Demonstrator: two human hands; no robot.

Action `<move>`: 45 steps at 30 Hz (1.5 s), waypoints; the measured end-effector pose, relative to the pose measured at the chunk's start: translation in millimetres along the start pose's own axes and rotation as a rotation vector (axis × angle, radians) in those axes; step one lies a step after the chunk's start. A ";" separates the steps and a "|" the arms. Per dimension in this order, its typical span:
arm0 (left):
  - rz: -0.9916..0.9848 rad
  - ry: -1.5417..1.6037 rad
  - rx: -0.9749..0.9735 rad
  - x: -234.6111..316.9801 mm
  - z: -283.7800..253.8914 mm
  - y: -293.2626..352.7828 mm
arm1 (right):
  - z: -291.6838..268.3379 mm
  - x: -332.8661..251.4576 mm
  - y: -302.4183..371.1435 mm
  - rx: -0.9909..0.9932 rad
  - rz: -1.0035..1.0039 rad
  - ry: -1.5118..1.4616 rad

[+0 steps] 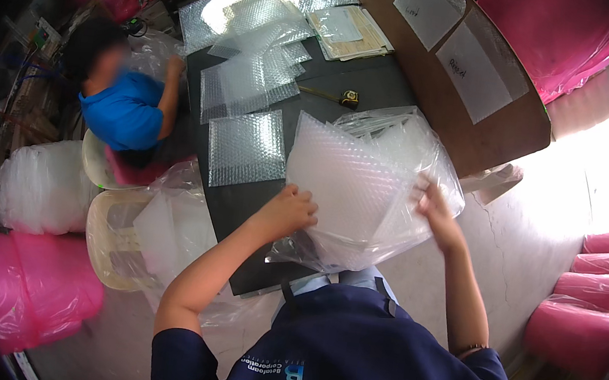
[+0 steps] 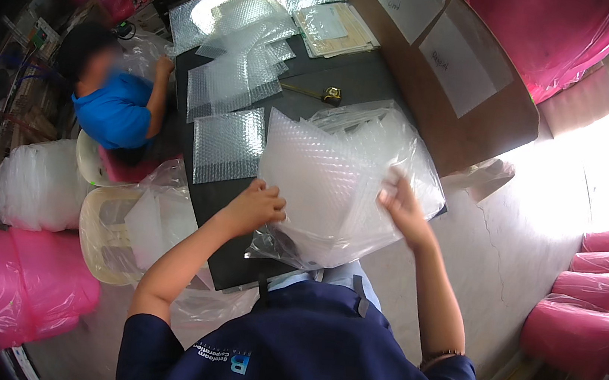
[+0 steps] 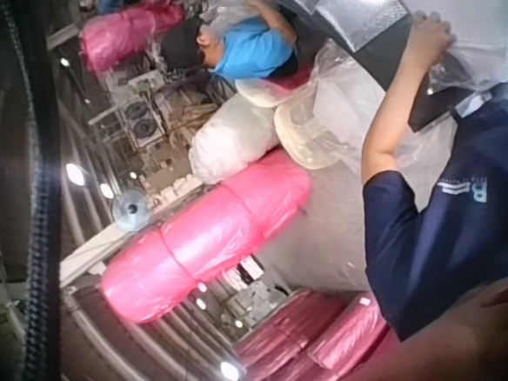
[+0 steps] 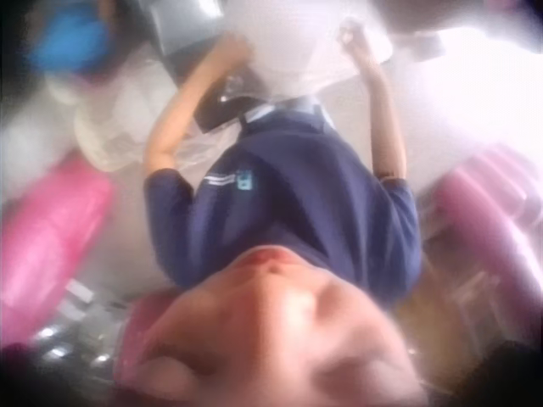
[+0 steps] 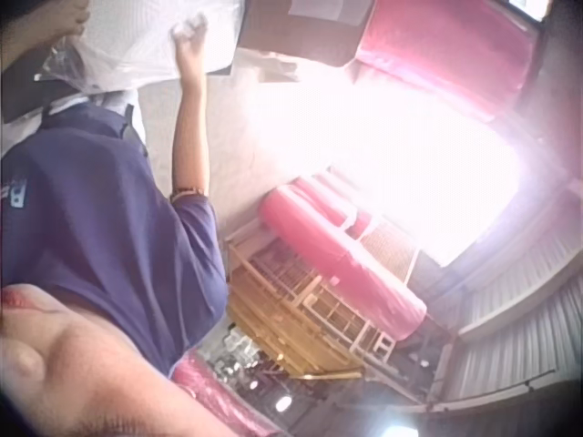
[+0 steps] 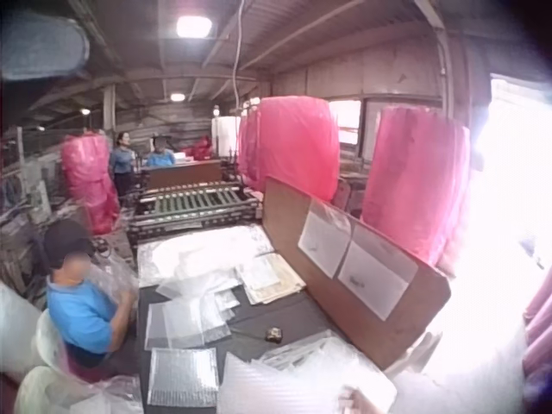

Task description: The person stacks sheets of bubble wrap on a table, then picks up a clear plastic bag and places the bubble wrap inside. They continue to gather more bubble wrap and place it into the bag, organizing the materials.

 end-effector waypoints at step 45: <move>-0.202 1.318 0.711 119.5 -31.2 -40.6 | 154.4 65.2 -0.9 -0.294 0.292 1.270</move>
Point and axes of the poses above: each hand's wrist, its own y-axis away from the middle knuckle, its own z-axis out of the palm, x = y × z, the point moved 7 cm from there along -y, towards the middle knuckle, and after that the axes turned 10 degrees about -x, right-handed, at the moved point
